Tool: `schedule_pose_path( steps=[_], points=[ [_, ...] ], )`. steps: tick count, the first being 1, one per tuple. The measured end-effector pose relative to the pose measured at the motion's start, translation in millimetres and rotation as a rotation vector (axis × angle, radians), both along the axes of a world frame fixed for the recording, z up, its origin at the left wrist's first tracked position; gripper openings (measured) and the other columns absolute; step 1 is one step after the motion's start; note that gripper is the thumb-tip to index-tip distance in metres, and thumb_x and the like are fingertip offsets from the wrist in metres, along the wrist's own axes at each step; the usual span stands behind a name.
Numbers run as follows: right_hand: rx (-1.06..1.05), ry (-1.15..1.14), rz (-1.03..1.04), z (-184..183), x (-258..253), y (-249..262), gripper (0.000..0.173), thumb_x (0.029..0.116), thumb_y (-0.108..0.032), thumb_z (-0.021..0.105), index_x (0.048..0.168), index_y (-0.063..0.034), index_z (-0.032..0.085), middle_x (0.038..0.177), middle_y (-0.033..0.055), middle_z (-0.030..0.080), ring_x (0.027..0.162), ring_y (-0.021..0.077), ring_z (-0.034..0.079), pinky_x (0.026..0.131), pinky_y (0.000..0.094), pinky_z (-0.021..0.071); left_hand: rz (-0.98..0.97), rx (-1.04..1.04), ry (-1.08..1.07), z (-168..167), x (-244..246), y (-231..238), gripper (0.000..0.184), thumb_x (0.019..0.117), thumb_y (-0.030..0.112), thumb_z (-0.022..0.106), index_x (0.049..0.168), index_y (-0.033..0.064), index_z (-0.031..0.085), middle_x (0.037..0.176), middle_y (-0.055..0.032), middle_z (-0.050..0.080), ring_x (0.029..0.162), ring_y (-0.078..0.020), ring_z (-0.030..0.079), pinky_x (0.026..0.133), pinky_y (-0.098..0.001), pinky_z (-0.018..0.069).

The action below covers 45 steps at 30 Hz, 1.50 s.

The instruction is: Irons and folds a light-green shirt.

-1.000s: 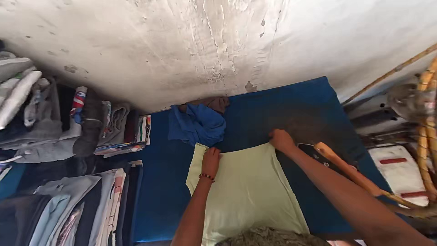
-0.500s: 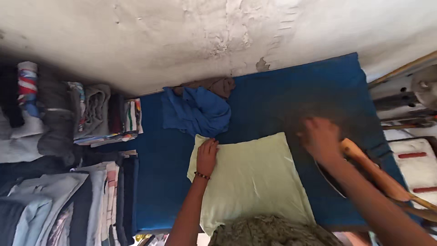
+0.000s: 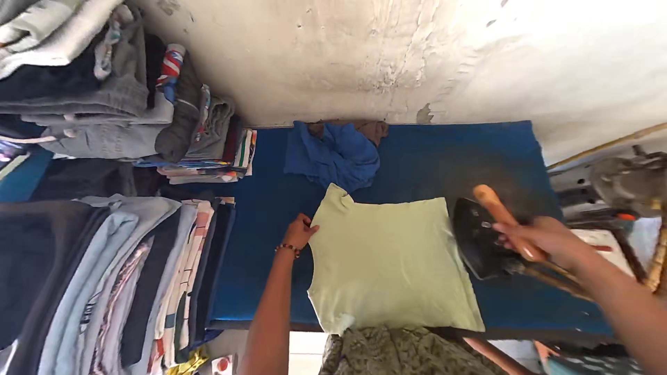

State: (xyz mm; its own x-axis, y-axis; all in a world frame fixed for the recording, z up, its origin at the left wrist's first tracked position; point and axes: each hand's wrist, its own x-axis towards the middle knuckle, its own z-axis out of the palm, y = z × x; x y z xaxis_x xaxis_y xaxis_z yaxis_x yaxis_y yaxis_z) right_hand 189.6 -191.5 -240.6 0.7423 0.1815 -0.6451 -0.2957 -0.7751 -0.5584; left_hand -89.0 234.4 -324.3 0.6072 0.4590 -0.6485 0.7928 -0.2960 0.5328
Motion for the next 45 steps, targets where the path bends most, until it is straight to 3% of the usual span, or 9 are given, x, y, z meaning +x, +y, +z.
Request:
schedule_pose_path(
  steps=[3, 6, 10, 16, 20, 25, 29, 34, 45],
  points=[
    [0.017, 0.008, 0.153, 4.4, -47.9, 67.4, 0.037, 0.0943, -0.023, 0.076, 0.117, 0.0021, 0.061, 0.08, 0.0066, 0.065, 0.063, 0.0115, 0.063, 0.062, 0.0281, 0.0561, -0.02, -0.083, -0.011, -1.7, -8.5, 7.9, 0.056, 0.0984, 0.012, 0.068, 0.145, -0.0075, 0.043, 0.124, -0.0312, 0.062, 0.114, -0.0403, 0.063, 0.101, -0.0515, 0.0496],
    [-0.004, 0.0, 0.343, -10.0, -103.9, 142.1, 0.056, 0.0948, -0.026, 0.074, 0.138, 0.0021, 0.052, 0.105, 0.0197, 0.067, 0.083, 0.0258, 0.068, 0.079, 0.0446, 0.0581, 0.006, -0.028, -0.021, -4.3, -7.7, 6.5, 0.052, 0.096, 0.009, 0.071, 0.141, -0.0072, 0.049, 0.123, -0.0302, 0.064, 0.113, -0.0399, 0.064, 0.101, -0.0526, 0.0496],
    [-0.061, -0.065, 0.388, -27.1, -130.2, 184.0, 0.055, 0.0939, -0.025, 0.071, 0.137, 0.0032, 0.052, 0.113, 0.0247, 0.066, 0.096, 0.0357, 0.069, 0.087, 0.0533, 0.0558, 0.112, 0.196, -0.038, 2.3, -13.3, -20.2, 0.05, 0.0995, 0.016, 0.067, 0.142, -0.0024, 0.05, 0.127, -0.025, 0.065, 0.119, -0.0392, 0.064, 0.103, -0.055, 0.0492],
    [-0.112, -0.168, 0.059, -34.5, -75.7, 85.6, 0.042, 0.1016, -0.025, 0.064, 0.129, 0.0057, 0.059, 0.105, 0.0254, 0.068, 0.087, 0.0344, 0.068, 0.081, 0.0536, 0.0557, 0.272, 0.224, 0.132, 13.3, -108.0, -96.7, 0.054, 0.105, 0.046, 0.054, 0.129, -0.0003, 0.064, 0.118, -0.0231, 0.07, 0.113, -0.0391, 0.067, 0.098, -0.0596, 0.051],
    [-0.153, -0.275, -0.036, -40.2, -43.4, 18.1, 0.044, 0.0997, -0.022, 0.066, 0.129, 0.0093, 0.056, 0.101, 0.0288, 0.066, 0.082, 0.0386, 0.067, 0.077, 0.0594, 0.0554, 0.313, 0.084, 0.107, 5.3, -136.4, -124.5, 0.046, 0.1008, 0.04, 0.065, 0.12, -0.002, 0.068, 0.11, -0.0231, 0.071, 0.108, -0.0392, 0.068, 0.097, -0.0606, 0.0504],
    [-0.163, -0.251, 0.354, -21.5, -95.7, 2.1, 0.043, 0.0957, -0.011, 0.072, 0.132, 0.0045, 0.055, 0.088, 0.0248, 0.066, 0.067, 0.0341, 0.066, 0.066, 0.0541, 0.0573, 0.309, 0.011, 0.017, -9.9, -138.4, -117.8, 0.039, 0.099, 0.026, 0.07, 0.122, -0.0051, 0.066, 0.112, -0.0227, 0.071, 0.106, -0.0341, 0.068, 0.099, -0.0514, 0.051],
    [-0.131, -0.174, 0.702, -40.0, -201.6, 52.5, 0.057, 0.0846, -0.019, 0.084, 0.133, -0.0019, 0.059, 0.102, 0.0265, 0.069, 0.09, 0.0438, 0.069, 0.081, 0.0642, 0.0551, 0.293, 0.0, -0.036, -13.2, -148.5, -110.0, 0.037, 0.0983, 0.023, 0.071, 0.119, -0.0066, 0.066, 0.109, -0.0221, 0.071, 0.101, -0.0319, 0.069, 0.096, -0.0484, 0.0524],
    [-0.198, 0.008, 1.03, -25.9, -287.6, 111.2, 0.065, 0.0933, -0.026, 0.072, 0.148, -0.0045, 0.046, 0.121, 0.0309, 0.063, 0.116, 0.0508, 0.061, 0.095, 0.0662, 0.0471, 0.293, -0.016, -0.021, -17.6, -146.4, -103.9, 0.034, 0.099, 0.02, 0.07, 0.119, -0.0074, 0.065, 0.109, -0.0224, 0.071, 0.097, -0.0302, 0.07, 0.093, -0.0457, 0.0541],
    [-0.103, -0.192, 0.053, -41.9, -121.1, -46.7, 0.043, 0.0955, -0.013, 0.071, 0.131, 0.0059, 0.056, 0.09, 0.0234, 0.065, 0.068, 0.0301, 0.065, 0.067, 0.05, 0.0569, 0.461, 0.223, -0.096, -24.3, -145.3, -131.5, 0.033, 0.0952, 0.02, 0.075, 0.116, -0.005, 0.068, 0.104, -0.0213, 0.073, 0.098, -0.0347, 0.07, 0.093, -0.054, 0.0526]
  ],
)
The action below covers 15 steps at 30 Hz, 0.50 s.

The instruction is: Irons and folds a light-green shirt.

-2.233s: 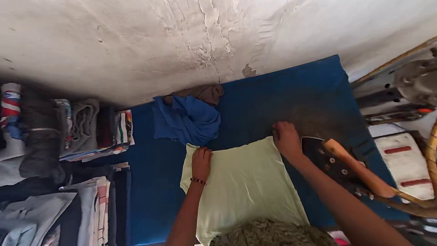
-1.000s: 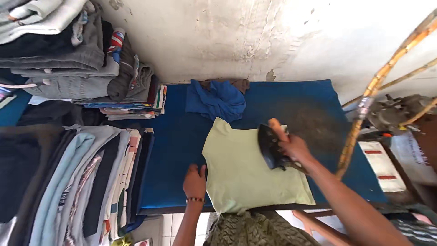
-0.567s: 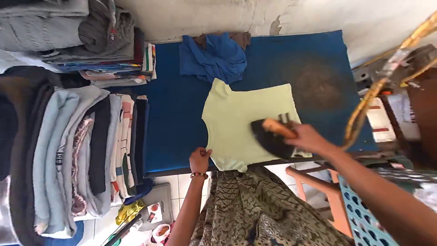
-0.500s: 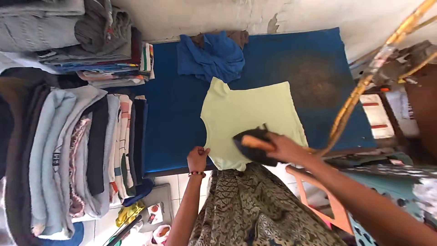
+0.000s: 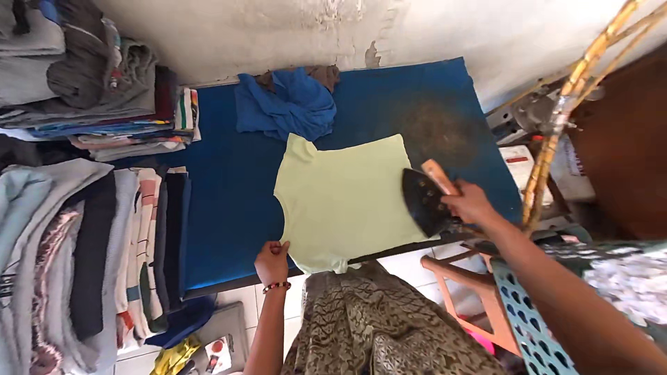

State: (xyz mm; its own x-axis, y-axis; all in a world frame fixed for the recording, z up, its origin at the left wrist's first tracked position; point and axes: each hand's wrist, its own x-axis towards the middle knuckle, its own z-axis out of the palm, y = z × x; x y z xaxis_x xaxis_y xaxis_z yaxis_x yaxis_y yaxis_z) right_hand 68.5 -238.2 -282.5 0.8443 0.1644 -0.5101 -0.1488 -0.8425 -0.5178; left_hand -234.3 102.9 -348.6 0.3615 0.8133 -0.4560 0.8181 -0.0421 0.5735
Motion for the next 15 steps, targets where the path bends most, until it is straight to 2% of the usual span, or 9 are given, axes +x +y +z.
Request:
schedule_pose_path(
  steps=[2, 3, 5, 7, 9, 11, 12, 13, 15],
  points=[
    [0.009, -0.002, -0.119, -4.6, 42.6, -28.6, 0.044, 0.097, -0.016, 0.07, 0.131, 0.0079, 0.054, 0.091, 0.0221, 0.064, 0.068, 0.0264, 0.063, 0.068, 0.0464, 0.0569, 0.134, 0.138, -0.086, -6.3, -5.7, -17.8, 0.044, 0.0924, 0.016, 0.077, 0.125, -0.0088, 0.061, 0.114, -0.0266, 0.069, 0.104, -0.037, 0.069, 0.094, -0.0514, 0.0534],
    [-0.011, -0.015, -0.15, -5.7, 61.6, -39.3, 0.046, 0.0972, -0.019, 0.07, 0.13, 0.0086, 0.054, 0.093, 0.0221, 0.064, 0.071, 0.0265, 0.064, 0.071, 0.0464, 0.057, 0.201, 0.207, -0.12, -8.6, -10.3, -28.6, 0.054, 0.0916, 0.015, 0.078, 0.133, -0.0113, 0.054, 0.126, -0.0326, 0.061, 0.113, -0.0411, 0.064, 0.098, -0.05, 0.0518],
    [-0.157, -0.164, -0.111, -4.6, 87.0, -53.7, 0.051, 0.0954, -0.025, 0.073, 0.132, 0.0073, 0.056, 0.105, 0.0274, 0.067, 0.088, 0.0361, 0.069, 0.08, 0.0564, 0.0569, 0.366, 0.306, -0.133, -10.9, -16.2, -51.9, 0.071, 0.0901, 0.017, 0.078, 0.143, -0.0138, 0.042, 0.144, -0.0409, 0.042, 0.129, -0.0507, 0.05, 0.108, -0.0505, 0.045],
    [-0.244, -0.466, 0.113, 1.0, 79.9, -53.6, 0.064, 0.0917, -0.017, 0.076, 0.141, 0.0109, 0.047, 0.129, 0.0412, 0.055, 0.118, 0.0608, 0.055, 0.094, 0.0789, 0.0412, 0.569, 0.246, -0.169, -12.0, -15.9, -76.9, 0.08, 0.0913, 0.018, 0.077, 0.148, -0.0166, 0.032, 0.15, -0.044, 0.032, 0.14, -0.0545, 0.037, 0.116, -0.0511, 0.0358],
    [-0.171, -0.665, 0.504, -19.5, 46.5, -54.5, 0.065, 0.0937, -0.025, 0.069, 0.145, 0.008, 0.046, 0.139, 0.0404, 0.048, 0.128, 0.0645, 0.044, 0.099, 0.0819, 0.0314, 0.751, -0.004, -0.275, -15.3, -10.5, -100.2, 0.076, 0.1013, 0.022, 0.065, 0.153, -0.0138, 0.023, 0.152, -0.0403, 0.035, 0.139, -0.0485, 0.041, 0.114, -0.0514, 0.0393],
    [-0.031, -0.619, 0.893, -51.0, -2.6, -55.7, 0.06, 0.0975, -0.038, 0.064, 0.137, 0.0063, 0.058, 0.135, 0.0348, 0.059, 0.124, 0.059, 0.055, 0.1, 0.0795, 0.0362, 0.802, -0.317, -0.352, -27.1, -7.0, -117.3, 0.063, 0.1116, 0.038, 0.039, 0.154, -0.0063, 0.027, 0.149, -0.0333, 0.044, 0.134, -0.0422, 0.049, 0.107, -0.0567, 0.0427],
    [0.061, -0.59, 1.04, -63.9, -22.6, -56.2, 0.052, 0.0945, -0.035, 0.068, 0.126, 0.0068, 0.064, 0.125, 0.0317, 0.065, 0.116, 0.0552, 0.062, 0.094, 0.0764, 0.0429, 0.766, -0.428, -0.356, -32.6, -7.8, -123.2, 0.064, 0.112, 0.045, 0.028, 0.153, -0.004, 0.033, 0.147, -0.0298, 0.049, 0.133, -0.0391, 0.051, 0.106, -0.0567, 0.0426],
    [0.148, -0.586, 1.132, -76.9, -35.4, -57.1, 0.042, 0.0881, -0.026, 0.074, 0.115, 0.006, 0.069, 0.116, 0.0281, 0.069, 0.108, 0.0513, 0.067, 0.087, 0.0724, 0.0483, 0.703, -0.487, -0.334, -35.1, -11.1, -126.8, 0.064, 0.1124, 0.044, 0.025, 0.151, -0.0049, 0.037, 0.146, -0.0291, 0.05, 0.133, -0.0384, 0.05, 0.107, -0.0568, 0.0412],
    [0.254, -0.543, 1.16, -94.8, -43.4, -59.3, 0.027, 0.0772, -0.005, 0.078, 0.101, 0.008, 0.072, 0.11, 0.0284, 0.071, 0.102, 0.0522, 0.068, 0.081, 0.0709, 0.0503, 0.511, -0.474, -0.215, -31.1, -24.6, -127.4, 0.05, 0.1121, 0.029, 0.039, 0.138, -0.012, 0.052, 0.136, -0.0319, 0.057, 0.129, -0.0396, 0.054, 0.107, -0.056, 0.0419]
  ],
)
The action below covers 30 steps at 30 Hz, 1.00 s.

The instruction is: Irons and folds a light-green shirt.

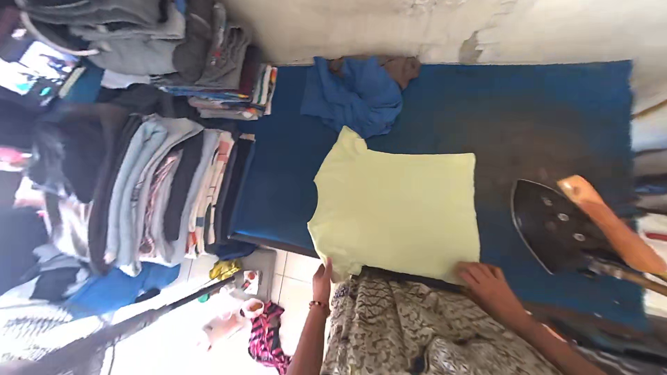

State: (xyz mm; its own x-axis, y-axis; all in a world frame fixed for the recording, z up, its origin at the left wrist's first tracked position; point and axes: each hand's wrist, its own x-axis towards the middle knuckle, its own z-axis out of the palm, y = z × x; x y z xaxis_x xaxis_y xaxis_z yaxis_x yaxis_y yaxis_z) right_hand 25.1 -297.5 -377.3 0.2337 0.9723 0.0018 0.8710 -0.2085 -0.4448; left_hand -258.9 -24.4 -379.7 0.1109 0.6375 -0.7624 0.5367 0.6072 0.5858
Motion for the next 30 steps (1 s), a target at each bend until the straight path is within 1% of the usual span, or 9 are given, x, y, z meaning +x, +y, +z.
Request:
schedule_pose_path(
  steps=[2, 4, 10, 15, 18, 21, 24, 27, 30],
  points=[
    [0.029, 0.036, 0.003, -2.2, 5.1, 3.1, 0.019, 0.074, 0.0, 0.075, 0.091, 0.008, 0.073, 0.108, 0.0286, 0.071, 0.098, 0.0526, 0.069, 0.08, 0.0699, 0.0505, -0.213, -0.002, 0.046, 11.6, -16.7, 9.0, 0.036, 0.1074, 0.021, 0.053, 0.121, -0.0102, 0.065, 0.12, -0.0256, 0.068, 0.114, -0.0307, 0.063, 0.099, -0.0496, 0.0477],
    [0.047, 0.074, -0.016, 9.0, 12.3, 13.5, 0.013, 0.0759, -0.004, 0.071, 0.085, 0.0058, 0.073, 0.107, 0.0268, 0.072, 0.098, 0.0511, 0.069, 0.081, 0.0692, 0.0503, -0.289, -0.07, 0.004, 36.5, -24.1, 27.7, 0.032, 0.1062, 0.017, 0.055, 0.121, -0.0095, 0.065, 0.118, -0.022, 0.068, 0.11, -0.0249, 0.064, 0.098, -0.0443, 0.0507],
    [0.03, 0.172, -0.312, 53.2, 62.0, 69.7, 0.032, 0.0891, -0.017, 0.064, 0.104, 0.0116, 0.07, 0.119, 0.0333, 0.066, 0.112, 0.0568, 0.061, 0.093, 0.0752, 0.0419, -0.119, -0.004, -0.372, 105.9, 56.4, 104.1, 0.039, 0.1126, 0.02, 0.032, 0.131, -0.0089, 0.05, 0.108, -0.012, 0.067, 0.093, -0.0148, 0.068, 0.085, -0.0333, 0.0581],
    [0.035, 0.021, -0.408, 52.5, 52.5, 101.4, 0.034, 0.0929, -0.008, 0.059, 0.121, 0.01, 0.066, 0.139, 0.0332, 0.055, 0.123, 0.0586, 0.053, 0.097, 0.0765, 0.0388, -0.533, 0.719, -0.031, 81.0, 109.5, 129.4, 0.031, 0.1059, 0.013, 0.053, 0.125, -0.0096, 0.063, 0.125, -0.0268, 0.065, 0.122, -0.0347, 0.062, 0.107, -0.0459, 0.0481],
    [0.059, -0.064, -0.357, 21.3, 14.2, 104.4, 0.051, 0.1036, -0.028, 0.042, 0.138, 0.0057, 0.058, 0.145, 0.029, 0.055, 0.129, 0.0518, 0.056, 0.101, 0.0721, 0.041, -0.985, 1.031, 0.076, 30.5, 98.6, 121.8, 0.036, 0.102, 0.018, 0.057, 0.13, -0.0033, 0.066, 0.136, -0.0241, 0.064, 0.131, -0.0447, 0.057, 0.11, -0.0612, 0.041],
    [-0.106, -0.088, -0.408, -18.6, -0.2, 79.0, 0.074, 0.106, -0.056, 0.029, 0.158, -0.0047, 0.04, 0.16, 0.0212, 0.042, 0.147, 0.0473, 0.04, 0.11, 0.0817, 0.0209, -1.218, 1.081, 0.164, -5.1, 74.2, 128.7, 0.054, 0.1038, 0.033, 0.053, 0.149, 0.0042, 0.053, 0.154, -0.0143, 0.051, 0.143, -0.0408, 0.047, 0.115, -0.0683, 0.0287],
    [-0.067, -0.068, -0.535, 1.5, -8.1, 105.2, 0.069, 0.1059, -0.051, 0.035, 0.147, 0.0008, 0.053, 0.152, 0.0286, 0.048, 0.142, 0.0569, 0.04, 0.106, 0.0853, 0.0165, -1.222, 1.07, 0.172, 6.0, 75.1, 126.4, 0.053, 0.1044, 0.03, 0.053, 0.15, 0.0034, 0.051, 0.157, -0.014, 0.048, 0.145, -0.0416, 0.043, 0.116, -0.0719, 0.0209],
    [-0.024, 0.093, -0.539, 28.6, -21.0, 182.8, 0.049, 0.1048, -0.033, 0.052, 0.135, 0.0049, 0.061, 0.133, 0.0307, 0.061, 0.127, 0.0559, 0.053, 0.101, 0.0795, 0.0307, -1.147, 1.131, 0.009, 24.1, 72.6, 102.1, 0.038, 0.0978, 0.015, 0.062, 0.132, -0.0001, 0.068, 0.139, -0.0201, 0.064, 0.128, -0.0438, 0.061, 0.105, -0.0671, 0.042],
    [-0.236, 0.423, -0.52, 39.2, -28.6, 269.1, 0.052, 0.0972, -0.025, 0.072, 0.138, 0.0042, 0.058, 0.125, 0.0276, 0.065, 0.125, 0.0498, 0.055, 0.104, 0.0753, 0.0313, -1.159, 0.994, -0.156, 32.1, 64.9, 78.1, 0.025, 0.0973, 0.01, 0.061, 0.114, -0.0023, 0.074, 0.12, -0.0212, 0.072, 0.113, -0.0413, 0.069, 0.093, -0.0557, 0.0551]
  ],
)
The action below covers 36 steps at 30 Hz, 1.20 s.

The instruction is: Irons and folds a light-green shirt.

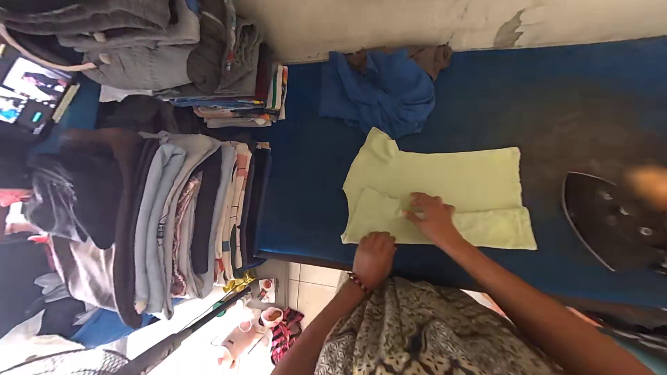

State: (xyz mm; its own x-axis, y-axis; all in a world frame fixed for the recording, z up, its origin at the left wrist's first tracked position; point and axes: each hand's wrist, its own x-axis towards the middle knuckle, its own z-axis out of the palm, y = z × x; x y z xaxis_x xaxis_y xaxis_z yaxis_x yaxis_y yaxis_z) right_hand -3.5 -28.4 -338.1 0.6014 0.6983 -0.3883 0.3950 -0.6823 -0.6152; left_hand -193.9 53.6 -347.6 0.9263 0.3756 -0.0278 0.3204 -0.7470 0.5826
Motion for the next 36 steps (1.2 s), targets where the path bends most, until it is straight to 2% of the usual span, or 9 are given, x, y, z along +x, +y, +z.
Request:
schedule_pose_path(
  steps=[4, 6, 9, 13, 20, 23, 30, 34, 36],
  points=[
    [-0.032, 0.186, 0.076, 3.0, -7.2, 44.2, 0.038, 0.0878, -0.001, 0.077, 0.123, 0.0051, 0.065, 0.102, 0.0266, 0.067, 0.1, 0.0455, 0.063, 0.092, 0.0684, 0.0426, 0.322, -0.518, 0.124, 6.1, -2.8, 14.2, 0.034, 0.1047, 0.007, 0.051, 0.132, -0.0117, 0.059, 0.127, -0.0248, 0.067, 0.119, -0.0328, 0.067, 0.104, -0.0424, 0.0529],
    [0.211, 0.055, 0.227, 2.5, -17.2, 29.1, 0.024, 0.0805, 0.013, 0.072, 0.103, 0.0034, 0.074, 0.088, 0.0207, 0.066, 0.088, 0.0384, 0.063, 0.08, 0.0567, 0.0508, 0.61, -0.888, 0.046, 8.4, 1.6, 29.7, 0.037, 0.1102, 0.009, 0.039, 0.14, -0.0132, 0.045, 0.118, -0.0236, 0.069, 0.104, -0.0244, 0.071, 0.091, -0.0367, 0.0577],
    [0.385, -0.241, 0.611, -13.9, -28.2, -6.6, 0.039, 0.079, 0.014, 0.065, 0.105, -0.0114, 0.079, 0.103, 0.016, 0.071, 0.101, 0.0405, 0.067, 0.087, 0.0647, 0.0478, 0.869, -1.156, 0.034, 12.3, 9.2, 50.1, 0.044, 0.113, 0.023, 0.037, 0.145, -0.007, 0.038, 0.115, -0.0258, 0.065, 0.093, -0.0261, 0.07, 0.082, -0.04, 0.0593],
    [0.354, -0.291, 0.668, -20.9, -28.2, -44.8, 0.043, 0.0826, 0.017, 0.062, 0.113, -0.0096, 0.077, 0.118, 0.0107, 0.075, 0.118, 0.0406, 0.067, 0.096, 0.0774, 0.0393, 0.872, -1.056, 0.126, 14.6, 18.1, 62.4, 0.064, 0.0965, 0.001, 0.068, 0.148, -0.0069, 0.031, 0.118, -0.0283, 0.067, 0.095, -0.0293, 0.071, 0.083, -0.0418, 0.0589],
    [-0.002, -0.45, 0.166, -7.8, 52.1, -106.1, 0.05, 0.0786, 0.024, 0.064, 0.124, 0.0029, 0.068, 0.123, 0.0288, 0.067, 0.121, 0.0536, 0.058, 0.096, 0.0783, 0.0375, 0.534, -0.376, 0.316, 23.1, 23.9, 71.4, 0.048, 0.1009, 0.013, 0.065, 0.143, -0.0033, 0.051, 0.132, -0.0234, 0.063, 0.115, -0.0331, 0.066, 0.101, -0.0451, 0.0523],
    [-0.127, -0.469, 0.1, -8.2, 77.8, -124.6, 0.039, 0.0845, 0.018, 0.066, 0.121, 0.0041, 0.067, 0.117, 0.0299, 0.067, 0.117, 0.0548, 0.059, 0.097, 0.0793, 0.0352, 0.333, -0.182, 0.524, 28.9, 36.7, 79.8, 0.03, 0.1018, 0.02, 0.064, 0.126, 0.0022, 0.069, 0.14, -0.0223, 0.057, 0.128, -0.0348, 0.058, 0.107, -0.046, 0.0481],
    [0.093, -0.624, 0.044, -24.7, 65.3, -136.0, 0.036, 0.0778, 0.022, 0.065, 0.111, 0.0071, 0.07, 0.111, 0.0317, 0.066, 0.109, 0.0554, 0.062, 0.092, 0.075, 0.0422, 0.205, 0.068, 0.141, 9.0, 49.9, 53.3, 0.024, 0.0992, 0.0, 0.055, 0.115, -0.0043, 0.073, 0.123, -0.0283, 0.067, 0.12, -0.046, 0.062, 0.103, -0.0579, 0.048],
    [0.133, -0.552, 0.158, -58.0, 43.9, -158.6, 0.033, 0.1015, -0.013, 0.056, 0.129, 0.0026, 0.065, 0.137, 0.0269, 0.061, 0.128, 0.0488, 0.058, 0.103, 0.0706, 0.0409, 0.067, 0.118, 0.036, -39.0, 36.5, 31.6, 0.039, 0.1006, 0.022, 0.061, 0.129, -0.0035, 0.067, 0.133, -0.0243, 0.065, 0.128, -0.0449, 0.059, 0.107, -0.0584, 0.0457],
    [0.052, -0.532, 0.131, -43.6, 56.1, -176.6, 0.047, 0.1019, -0.028, 0.058, 0.139, 0.0002, 0.06, 0.147, 0.0251, 0.054, 0.136, 0.0478, 0.052, 0.108, 0.074, 0.0344, 0.051, 0.124, 0.092, -42.1, 33.8, 33.2, 0.048, 0.102, 0.029, 0.058, 0.139, -0.0018, 0.061, 0.143, -0.0229, 0.06, 0.135, -0.0435, 0.054, 0.113, -0.0581, 0.0402]
  ],
)
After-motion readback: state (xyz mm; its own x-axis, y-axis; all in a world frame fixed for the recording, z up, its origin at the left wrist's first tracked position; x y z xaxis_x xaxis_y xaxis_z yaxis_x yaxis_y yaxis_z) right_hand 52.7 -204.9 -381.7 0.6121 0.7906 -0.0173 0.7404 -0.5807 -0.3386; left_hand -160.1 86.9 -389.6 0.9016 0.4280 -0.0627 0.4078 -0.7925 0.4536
